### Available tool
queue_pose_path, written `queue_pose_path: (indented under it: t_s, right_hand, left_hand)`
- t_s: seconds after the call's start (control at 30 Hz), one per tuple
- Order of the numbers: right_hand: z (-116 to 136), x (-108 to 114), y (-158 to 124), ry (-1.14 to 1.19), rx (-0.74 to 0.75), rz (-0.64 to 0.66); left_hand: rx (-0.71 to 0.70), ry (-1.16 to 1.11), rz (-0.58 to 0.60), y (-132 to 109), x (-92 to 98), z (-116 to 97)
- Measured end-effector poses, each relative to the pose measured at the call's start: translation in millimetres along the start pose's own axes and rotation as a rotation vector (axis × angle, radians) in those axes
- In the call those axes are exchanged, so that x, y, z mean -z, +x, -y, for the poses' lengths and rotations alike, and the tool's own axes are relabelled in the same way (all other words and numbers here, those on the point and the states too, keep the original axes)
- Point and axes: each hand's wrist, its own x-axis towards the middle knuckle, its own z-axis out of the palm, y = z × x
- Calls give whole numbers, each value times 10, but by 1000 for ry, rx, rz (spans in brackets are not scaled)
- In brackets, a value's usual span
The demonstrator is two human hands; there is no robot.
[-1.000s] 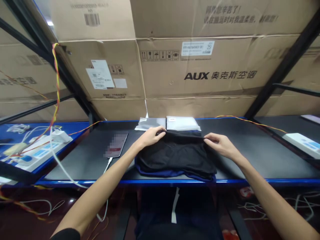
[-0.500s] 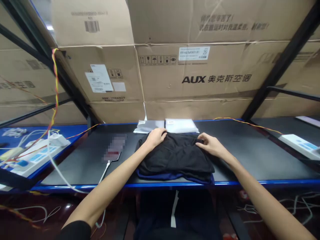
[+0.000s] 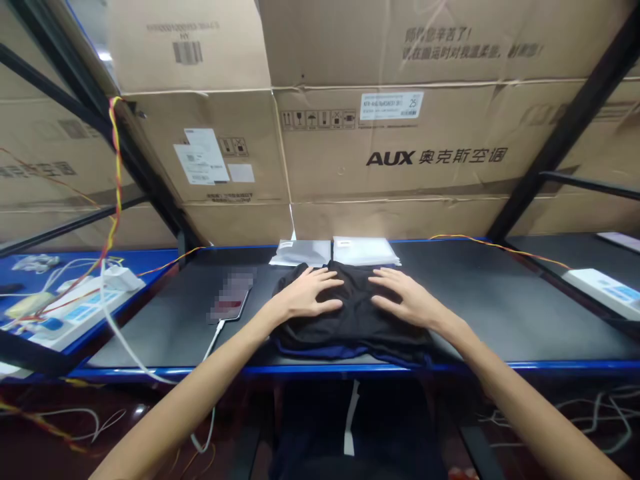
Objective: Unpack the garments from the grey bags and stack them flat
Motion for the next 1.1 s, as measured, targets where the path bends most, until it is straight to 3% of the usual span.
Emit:
queue_pose_path:
  t_s: [0.1,0.23,1.0,1.1]
  right_hand:
    - [127,-57,25,-14,6,188]
    - [132,-141,20,-14,-19,286]
    - [118,-161,15,-24,-53,304]
    - [115,-168,17,-26,-54,304]
  left_hand:
    - [32,-22,99,-86,-59,-37]
    - [36,-19,118,-114,-141,-22]
    - [67,-25,119,-131,-160,-42]
    - [77,-52,66,-112,-165,-6]
